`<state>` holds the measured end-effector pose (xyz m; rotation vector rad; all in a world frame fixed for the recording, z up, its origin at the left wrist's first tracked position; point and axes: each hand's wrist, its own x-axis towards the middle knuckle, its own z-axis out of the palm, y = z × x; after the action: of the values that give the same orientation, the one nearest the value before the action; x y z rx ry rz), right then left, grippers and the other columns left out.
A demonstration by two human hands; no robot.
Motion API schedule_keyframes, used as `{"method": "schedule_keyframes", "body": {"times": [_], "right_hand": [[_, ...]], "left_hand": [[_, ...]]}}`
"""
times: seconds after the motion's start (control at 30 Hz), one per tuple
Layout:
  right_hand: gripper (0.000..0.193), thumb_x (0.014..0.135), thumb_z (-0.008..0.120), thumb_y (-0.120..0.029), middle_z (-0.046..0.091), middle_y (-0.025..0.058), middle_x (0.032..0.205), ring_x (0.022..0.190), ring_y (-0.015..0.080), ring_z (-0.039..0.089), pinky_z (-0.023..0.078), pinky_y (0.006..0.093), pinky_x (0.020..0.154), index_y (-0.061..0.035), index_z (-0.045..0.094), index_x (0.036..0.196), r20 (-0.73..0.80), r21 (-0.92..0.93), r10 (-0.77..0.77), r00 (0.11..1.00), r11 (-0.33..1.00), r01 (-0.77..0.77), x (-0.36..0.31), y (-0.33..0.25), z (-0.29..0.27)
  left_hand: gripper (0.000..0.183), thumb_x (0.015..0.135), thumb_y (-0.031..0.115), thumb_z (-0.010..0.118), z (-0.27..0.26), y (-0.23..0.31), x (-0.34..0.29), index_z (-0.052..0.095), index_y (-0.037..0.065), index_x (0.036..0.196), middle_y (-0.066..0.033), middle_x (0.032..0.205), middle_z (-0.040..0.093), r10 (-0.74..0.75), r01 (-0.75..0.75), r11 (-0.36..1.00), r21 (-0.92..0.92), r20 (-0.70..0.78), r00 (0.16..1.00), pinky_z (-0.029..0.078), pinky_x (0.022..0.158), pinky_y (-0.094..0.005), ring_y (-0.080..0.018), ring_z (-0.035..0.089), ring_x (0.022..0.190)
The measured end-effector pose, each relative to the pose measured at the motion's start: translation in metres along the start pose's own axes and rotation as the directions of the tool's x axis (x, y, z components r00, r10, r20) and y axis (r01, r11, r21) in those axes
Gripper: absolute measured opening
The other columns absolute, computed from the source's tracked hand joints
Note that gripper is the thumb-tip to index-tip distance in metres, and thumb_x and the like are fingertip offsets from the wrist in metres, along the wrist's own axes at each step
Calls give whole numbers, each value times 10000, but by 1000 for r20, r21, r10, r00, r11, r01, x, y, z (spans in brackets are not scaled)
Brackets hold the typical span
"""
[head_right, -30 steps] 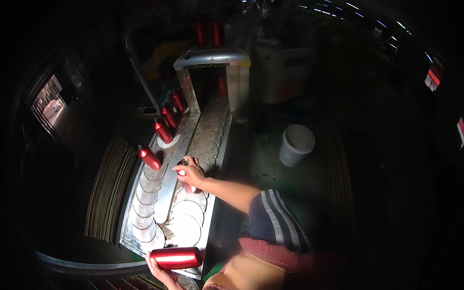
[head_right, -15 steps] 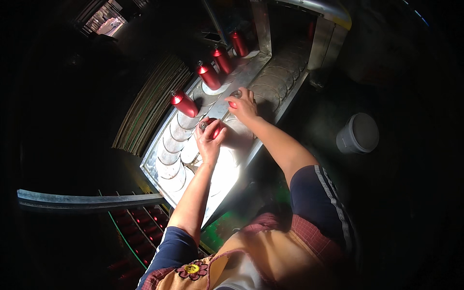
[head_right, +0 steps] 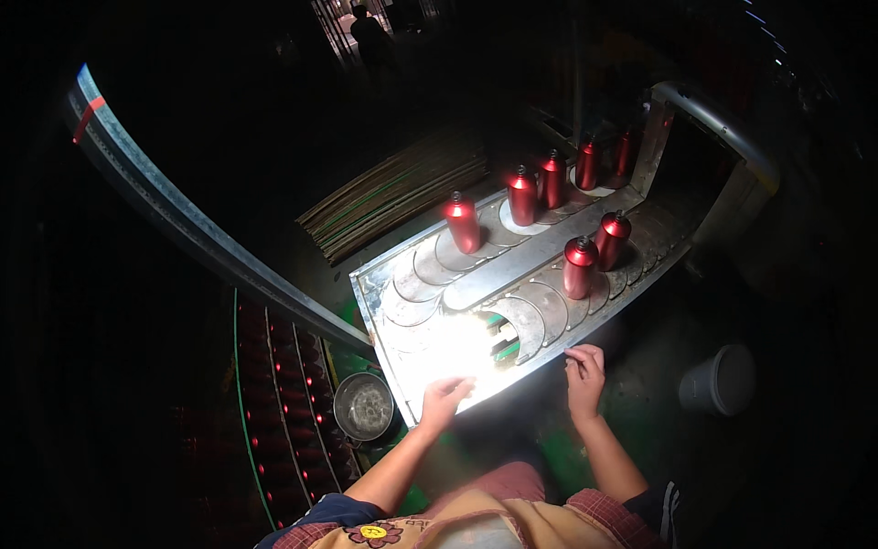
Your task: The person repeatedly picks up red spray cans from a metal tray, inspects them, and places them onto a nearby rack. The person handles the cans one at a time, rotating them in hand before setting them down.
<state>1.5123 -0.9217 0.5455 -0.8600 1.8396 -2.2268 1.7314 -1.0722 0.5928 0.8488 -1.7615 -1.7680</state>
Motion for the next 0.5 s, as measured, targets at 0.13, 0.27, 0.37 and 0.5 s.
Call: {"method": "schedule_keyframes", "body": {"times": [0.13,0.27,0.37,0.5], "right_hand": [[211,819,565,121,542,50,995,790,93,546,495,216,648,-9,678,942,357,5,-46,933,999,47,-158,-29,124],[231,804,572,99,569,66,922,854,160,576,475,273,791,0,680,983,678,113,-33,734,992,-60,-287,-110,239],[264,831,540,133,544,53,1037,881,107,553,456,213,727,3,680,1013,820,309,-257,511,951,-18,-355,-169,307],[313,832,556,119,545,53,1056,920,108,558,478,221,787,-26,687,1078,936,337,-335,110,942,1,-431,-215,390]], "left_hand": [[214,921,159,661,-138,-46,-180,720,30,1082,-16,922,702,-108,105,994,-27,-266,958,486,668,-224,-77,615,763],[194,939,146,627,-230,-69,-346,705,28,1071,-39,963,699,-100,0,984,-179,-549,830,502,697,-213,-78,626,814],[209,952,148,604,-275,-80,-444,685,18,1094,-48,996,697,-42,-158,964,-215,-705,708,518,719,-224,-93,641,848],[223,935,183,649,-335,-85,-571,682,54,1113,24,955,655,-60,-307,942,-134,-969,239,490,715,-219,-53,583,849]]}}
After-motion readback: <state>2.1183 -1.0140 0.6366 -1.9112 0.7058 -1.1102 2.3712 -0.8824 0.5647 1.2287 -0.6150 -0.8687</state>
